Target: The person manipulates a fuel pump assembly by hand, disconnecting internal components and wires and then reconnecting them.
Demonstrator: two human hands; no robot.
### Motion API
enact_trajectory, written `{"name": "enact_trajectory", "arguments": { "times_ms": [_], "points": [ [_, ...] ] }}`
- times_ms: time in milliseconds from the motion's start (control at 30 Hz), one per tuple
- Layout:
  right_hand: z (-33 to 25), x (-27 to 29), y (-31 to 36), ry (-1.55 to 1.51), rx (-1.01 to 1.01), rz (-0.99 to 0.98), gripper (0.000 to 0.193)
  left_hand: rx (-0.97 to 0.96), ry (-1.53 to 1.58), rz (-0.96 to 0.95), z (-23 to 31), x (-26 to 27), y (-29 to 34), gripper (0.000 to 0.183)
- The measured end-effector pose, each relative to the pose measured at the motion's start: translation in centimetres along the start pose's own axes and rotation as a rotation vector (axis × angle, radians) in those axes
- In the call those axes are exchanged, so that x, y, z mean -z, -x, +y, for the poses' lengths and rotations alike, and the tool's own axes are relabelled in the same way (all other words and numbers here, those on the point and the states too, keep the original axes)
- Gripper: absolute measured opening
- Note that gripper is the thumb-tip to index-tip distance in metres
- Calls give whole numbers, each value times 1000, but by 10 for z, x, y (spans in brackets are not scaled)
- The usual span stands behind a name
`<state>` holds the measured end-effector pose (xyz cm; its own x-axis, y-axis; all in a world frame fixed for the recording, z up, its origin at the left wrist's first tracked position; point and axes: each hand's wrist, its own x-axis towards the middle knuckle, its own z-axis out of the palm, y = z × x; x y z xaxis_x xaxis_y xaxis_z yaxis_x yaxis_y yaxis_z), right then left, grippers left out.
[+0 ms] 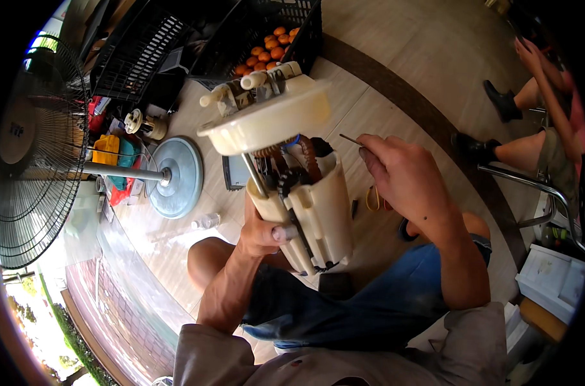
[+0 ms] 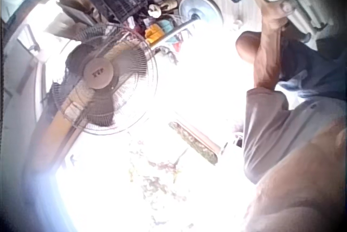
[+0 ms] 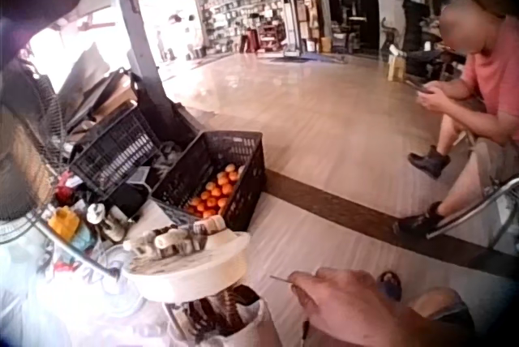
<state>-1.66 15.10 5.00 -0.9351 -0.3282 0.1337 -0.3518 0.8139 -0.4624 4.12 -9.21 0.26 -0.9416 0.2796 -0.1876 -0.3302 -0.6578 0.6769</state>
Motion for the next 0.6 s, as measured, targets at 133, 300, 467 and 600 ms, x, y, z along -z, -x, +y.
{"name": "enact_trajectory", "arguments": {
  "times_ms": [133, 300, 467, 600],
  "points": [
    [0, 5, -3, -80, 37, 129, 14, 15, 114, 59, -3, 5, -3, 86],
    [-5, 10, -2, -97, 55, 116, 17, -45, 80, 0, -7, 7, -9, 93],
    [-11, 10, -1, -87, 82, 120, 18, 4, 87, 0, -8, 4, -8, 98],
    [-18, 10, 0, -161, 133, 175, 17, -22, -23, 70, 0, -11, -6, 99]
  ]
}}
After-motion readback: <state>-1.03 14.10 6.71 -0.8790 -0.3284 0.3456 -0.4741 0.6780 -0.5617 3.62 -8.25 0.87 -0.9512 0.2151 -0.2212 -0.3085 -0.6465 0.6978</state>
